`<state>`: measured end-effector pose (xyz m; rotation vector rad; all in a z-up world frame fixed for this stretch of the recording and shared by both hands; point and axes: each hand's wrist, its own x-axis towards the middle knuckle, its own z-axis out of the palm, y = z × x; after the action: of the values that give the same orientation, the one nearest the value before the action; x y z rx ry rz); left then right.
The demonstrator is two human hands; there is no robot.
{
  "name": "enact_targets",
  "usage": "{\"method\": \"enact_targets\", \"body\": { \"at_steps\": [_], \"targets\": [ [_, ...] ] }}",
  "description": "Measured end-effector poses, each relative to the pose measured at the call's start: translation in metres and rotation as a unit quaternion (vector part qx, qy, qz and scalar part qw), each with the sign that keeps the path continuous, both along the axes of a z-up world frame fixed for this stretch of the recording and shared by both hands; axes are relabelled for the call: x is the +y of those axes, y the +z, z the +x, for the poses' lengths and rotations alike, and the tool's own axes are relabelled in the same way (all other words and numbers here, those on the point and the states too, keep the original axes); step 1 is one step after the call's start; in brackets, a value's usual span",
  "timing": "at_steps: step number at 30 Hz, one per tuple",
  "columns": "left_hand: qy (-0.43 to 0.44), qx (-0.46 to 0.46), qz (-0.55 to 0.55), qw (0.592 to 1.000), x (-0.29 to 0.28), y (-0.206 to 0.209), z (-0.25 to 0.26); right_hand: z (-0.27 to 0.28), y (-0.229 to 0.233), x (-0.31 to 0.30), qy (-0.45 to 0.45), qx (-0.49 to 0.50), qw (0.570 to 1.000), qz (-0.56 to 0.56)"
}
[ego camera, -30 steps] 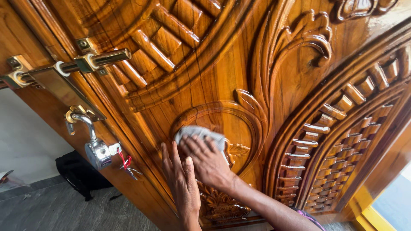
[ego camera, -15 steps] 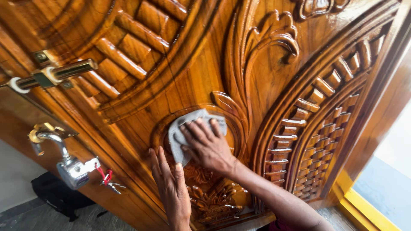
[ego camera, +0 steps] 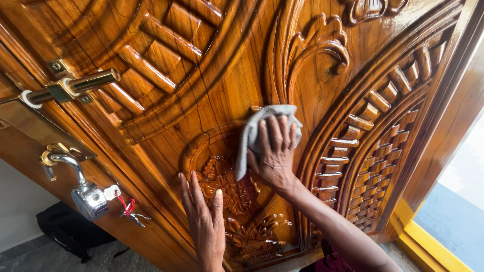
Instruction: The person wipes the surface of a carved wooden door with a cloth, focusing on the intricate relief patterns. The hands move the cloth over the raised carvings and flat areas to clean the door.
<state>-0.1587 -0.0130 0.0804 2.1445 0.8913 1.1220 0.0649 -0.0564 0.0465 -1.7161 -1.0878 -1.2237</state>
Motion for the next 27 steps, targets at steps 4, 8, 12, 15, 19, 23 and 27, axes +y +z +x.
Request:
{"method": "enact_targets", "body": {
  "at_steps": [4, 8, 12, 15, 19, 23, 27],
  "targets": [
    [-0.001, -0.018, 0.034, 0.999, 0.002, -0.004, 0.001, -0.016, 0.035, 0.026, 0.020, -0.044, 0.998, -0.046],
    [-0.002, -0.033, 0.065, 0.997, 0.004, -0.008, 0.003, -0.045, 0.054, 0.046, 0.078, -0.086, 0.981, -0.157],
    [-0.002, -0.034, 0.086, 0.996, 0.004, -0.009, 0.002, -0.050, 0.061, 0.035, 0.076, -0.181, 0.973, -0.122],
    [0.002, -0.024, 0.074, 0.997, 0.005, -0.008, 0.003, -0.035, 0.066, 0.015, 0.105, -0.118, 0.976, -0.150],
    [-0.001, -0.023, 0.038, 0.999, 0.002, -0.004, 0.002, -0.007, 0.069, -0.023, 0.021, -0.101, 0.992, -0.068],
    [-0.006, -0.034, 0.030, 0.999, -0.001, 0.000, 0.000, -0.005, 0.059, -0.049, -0.007, -0.037, 0.999, 0.004],
    [-0.004, -0.031, 0.025, 0.999, -0.002, 0.001, -0.001, -0.008, 0.060, -0.033, -0.003, -0.016, 1.000, 0.012]
  ]
}}
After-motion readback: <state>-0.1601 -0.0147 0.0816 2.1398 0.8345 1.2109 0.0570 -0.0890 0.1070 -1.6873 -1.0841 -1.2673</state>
